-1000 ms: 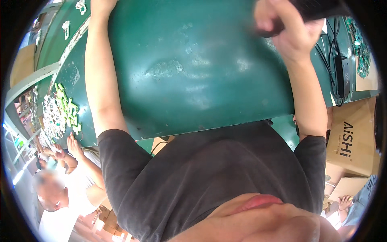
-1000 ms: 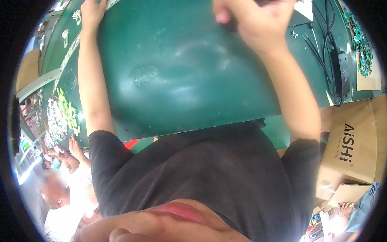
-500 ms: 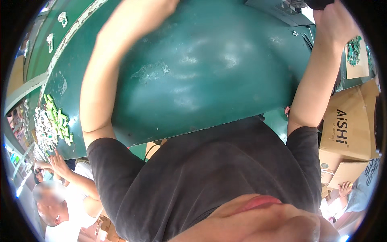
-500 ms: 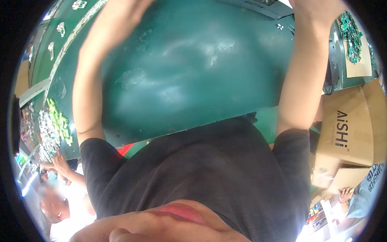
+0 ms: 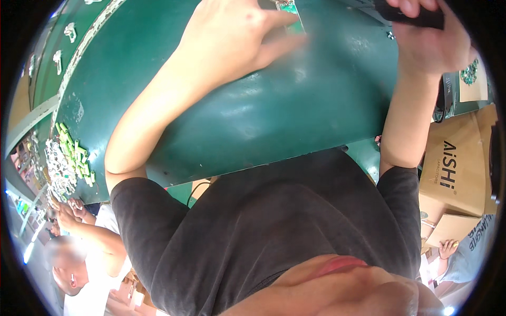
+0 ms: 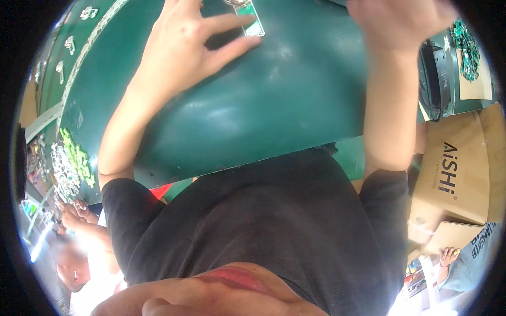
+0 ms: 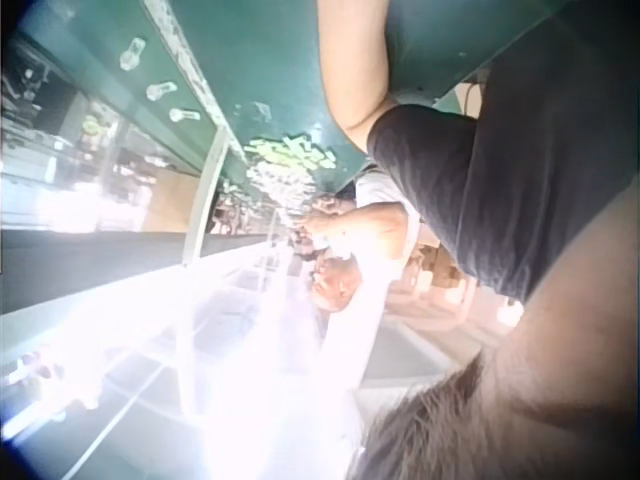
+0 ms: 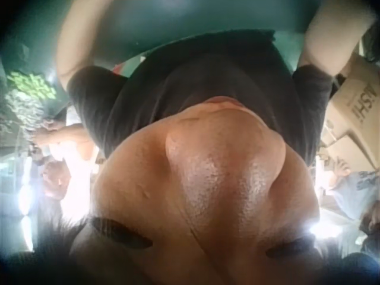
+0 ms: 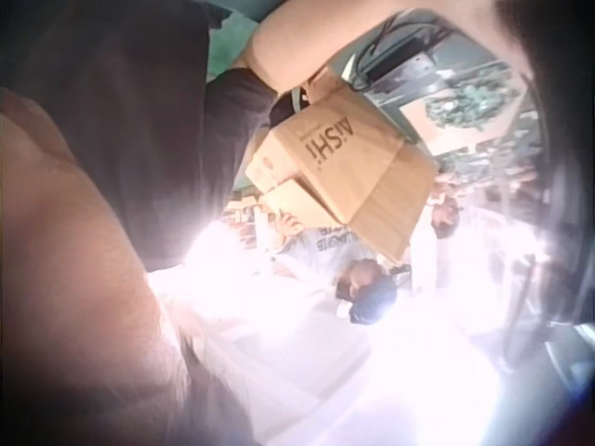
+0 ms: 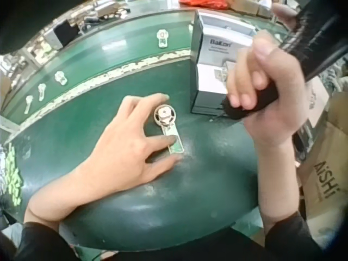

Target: Assembling small electronic components onto printed circuit boards using an electric screwdriver on an assembly line.

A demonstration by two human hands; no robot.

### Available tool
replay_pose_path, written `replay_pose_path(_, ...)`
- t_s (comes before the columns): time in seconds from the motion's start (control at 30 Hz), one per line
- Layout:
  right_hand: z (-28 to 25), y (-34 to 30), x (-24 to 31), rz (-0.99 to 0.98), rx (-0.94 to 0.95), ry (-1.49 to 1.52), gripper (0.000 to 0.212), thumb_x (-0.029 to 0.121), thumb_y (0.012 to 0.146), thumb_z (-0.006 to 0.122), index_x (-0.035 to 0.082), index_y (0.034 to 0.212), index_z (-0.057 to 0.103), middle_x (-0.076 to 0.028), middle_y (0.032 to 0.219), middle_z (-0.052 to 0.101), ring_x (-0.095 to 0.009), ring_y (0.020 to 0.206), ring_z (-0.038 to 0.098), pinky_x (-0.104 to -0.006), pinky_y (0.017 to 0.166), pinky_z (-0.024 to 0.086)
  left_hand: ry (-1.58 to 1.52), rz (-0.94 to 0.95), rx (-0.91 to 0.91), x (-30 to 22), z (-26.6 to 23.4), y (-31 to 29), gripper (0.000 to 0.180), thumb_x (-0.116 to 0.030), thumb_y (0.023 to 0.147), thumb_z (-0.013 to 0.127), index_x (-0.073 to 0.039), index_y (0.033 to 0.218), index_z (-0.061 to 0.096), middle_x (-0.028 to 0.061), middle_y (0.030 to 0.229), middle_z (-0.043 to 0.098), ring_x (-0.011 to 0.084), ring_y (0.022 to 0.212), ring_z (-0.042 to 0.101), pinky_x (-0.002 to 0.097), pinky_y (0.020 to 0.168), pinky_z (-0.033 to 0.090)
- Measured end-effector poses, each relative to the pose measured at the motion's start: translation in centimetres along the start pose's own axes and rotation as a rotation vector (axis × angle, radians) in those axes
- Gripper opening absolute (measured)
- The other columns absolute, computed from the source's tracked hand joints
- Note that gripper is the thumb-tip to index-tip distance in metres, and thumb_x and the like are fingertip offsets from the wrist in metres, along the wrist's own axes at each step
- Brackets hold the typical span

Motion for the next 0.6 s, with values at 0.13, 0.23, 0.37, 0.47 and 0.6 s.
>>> replay_pose_path(0.13, 2.5, -0.7, -0.4, 0.023, -0.026, 0.018, 0.029, 0.018, 0.100, 0.051, 0.010, 0.073, 0.047, -0.001, 0.058, 0.046, -0.012, 0.048, 0.046, -0.0260, 0.051, 0.044, 0.016, -0.085, 0.136, 0.0, 1.1, -1.1, 0.027, -0.020, 0.076, 0.085, 0.000, 0.091, 0.076, 0.0279, 0.140, 0.052, 0.0412, 0.117, 0.058, 0.0439, 0.102, 0.050)
replay_pose_path(0.23, 3.2, -1.2, -1.0, -0.038, 0.020, 0.069, 0.030, 0.014, 0.099, 0.052, 0.008, 0.069, 0.047, -0.003, 0.057, 0.048, -0.013, 0.046, 0.047, -0.0266, 0.050, 0.044, -0.058, -0.043, 0.166, 0.4, 1.8, -1.6, 0.027, -0.019, 0.076, 0.086, 0.000, 0.093, 0.076, 0.0294, 0.143, 0.050, 0.0436, 0.125, 0.056, 0.0445, 0.105, 0.049)
replay_pose_path(0.37, 4.0, -1.9, -2.2, 0.018, -0.017, 0.086, 0.030, 0.008, 0.097, 0.054, 0.006, 0.067, 0.050, -0.003, 0.057, 0.048, -0.014, 0.042, 0.048, -0.0280, 0.046, 0.044, -0.184, 0.002, 0.198, -0.1, 2.0, -1.5, 0.025, -0.015, 0.075, 0.085, 0.000, 0.093, 0.076, 0.0293, 0.142, 0.051, 0.0442, 0.127, 0.056, 0.0449, 0.105, 0.050)
replay_pose_path(0.47, 5.1, -2.0, -1.7, 0.013, -0.010, 0.088, 0.033, 0.007, 0.096, 0.055, 0.006, 0.064, 0.049, -0.003, 0.057, 0.048, -0.014, 0.042, 0.048, -0.0281, 0.046, 0.044, -0.251, -0.046, 0.196, -0.2, 1.9, -1.3, 0.023, -0.015, 0.076, 0.084, 0.000, 0.091, 0.076, 0.0291, 0.141, 0.051, 0.0439, 0.127, 0.056, 0.0443, 0.105, 0.049)
replay_pose_path(0.6, 5.4, -1.9, -2.2, -0.010, 0.011, 0.092, 0.017, 0.004, 0.094, 0.055, 0.004, 0.079, 0.046, -0.003, 0.058, 0.049, -0.013, 0.042, 0.047, -0.0273, 0.046, 0.043, -0.193, 0.050, 0.160, 0.3, 2.5, -1.8, 0.023, -0.019, 0.079, 0.082, -0.001, 0.091, 0.075, 0.0283, 0.138, 0.052, 0.0428, 0.128, 0.054, 0.0433, 0.106, 0.048)
Point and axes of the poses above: each hand's wrist, its own y-axis towards the middle knuckle, its own z-axis out of the palm, x = y × z, the point moved 4 cm from there along y, towards the middle knuckle
